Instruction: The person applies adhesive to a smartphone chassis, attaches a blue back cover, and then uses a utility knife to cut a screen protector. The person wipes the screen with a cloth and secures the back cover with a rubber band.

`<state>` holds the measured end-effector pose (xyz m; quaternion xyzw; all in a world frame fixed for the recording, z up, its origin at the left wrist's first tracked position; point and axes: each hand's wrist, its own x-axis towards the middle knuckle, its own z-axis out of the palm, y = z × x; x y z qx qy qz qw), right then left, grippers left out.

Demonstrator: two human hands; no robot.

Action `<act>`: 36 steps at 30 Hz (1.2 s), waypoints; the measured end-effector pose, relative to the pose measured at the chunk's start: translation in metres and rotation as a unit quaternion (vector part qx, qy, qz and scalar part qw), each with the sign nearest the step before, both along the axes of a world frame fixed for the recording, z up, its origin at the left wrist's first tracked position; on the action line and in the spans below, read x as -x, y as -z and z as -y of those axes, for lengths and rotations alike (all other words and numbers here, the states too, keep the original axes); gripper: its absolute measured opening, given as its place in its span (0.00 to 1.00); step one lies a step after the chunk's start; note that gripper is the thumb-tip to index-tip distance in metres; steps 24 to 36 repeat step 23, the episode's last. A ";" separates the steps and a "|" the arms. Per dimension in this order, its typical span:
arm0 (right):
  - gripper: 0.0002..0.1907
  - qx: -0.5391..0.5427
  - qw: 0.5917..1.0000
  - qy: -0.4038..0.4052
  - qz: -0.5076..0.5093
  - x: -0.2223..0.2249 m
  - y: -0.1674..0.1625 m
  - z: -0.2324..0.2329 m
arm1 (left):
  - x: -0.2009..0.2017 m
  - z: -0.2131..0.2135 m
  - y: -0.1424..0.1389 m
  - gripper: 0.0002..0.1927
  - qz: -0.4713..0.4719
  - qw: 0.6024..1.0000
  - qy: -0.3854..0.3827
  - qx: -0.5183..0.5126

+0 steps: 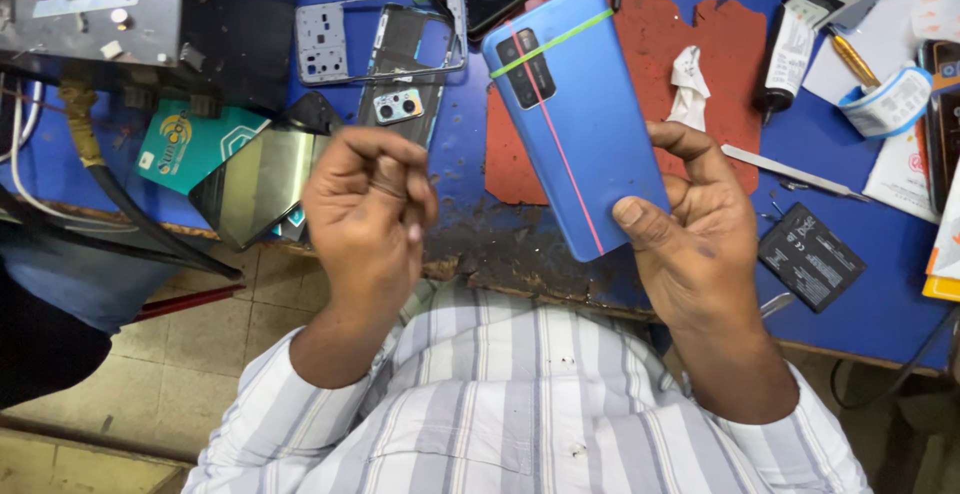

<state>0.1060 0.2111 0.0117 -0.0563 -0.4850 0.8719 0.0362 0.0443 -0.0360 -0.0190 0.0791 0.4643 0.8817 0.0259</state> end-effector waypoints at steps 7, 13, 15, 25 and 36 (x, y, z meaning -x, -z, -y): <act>0.32 -0.163 0.986 -0.013 -0.019 -0.003 -0.008 0.016 | -0.011 -0.031 -0.017 0.18 0.090 0.978 0.189 0.011; 0.35 -0.548 0.831 0.054 -0.081 -0.005 -0.014 0.026 | -0.012 -0.043 -0.014 0.12 0.125 0.981 0.145 -0.009; 0.36 -0.601 0.787 0.076 -0.118 -0.008 -0.015 0.029 | -0.016 -0.044 -0.010 0.11 0.116 0.983 0.145 -0.005; 0.37 -0.653 0.743 0.053 -0.136 -0.009 -0.011 0.028 | -0.021 -0.036 0.003 0.12 0.068 0.988 0.131 0.055; 0.37 -0.653 0.743 0.053 -0.136 -0.009 -0.011 0.028 | -0.021 -0.036 0.003 0.12 0.068 0.988 0.131 0.055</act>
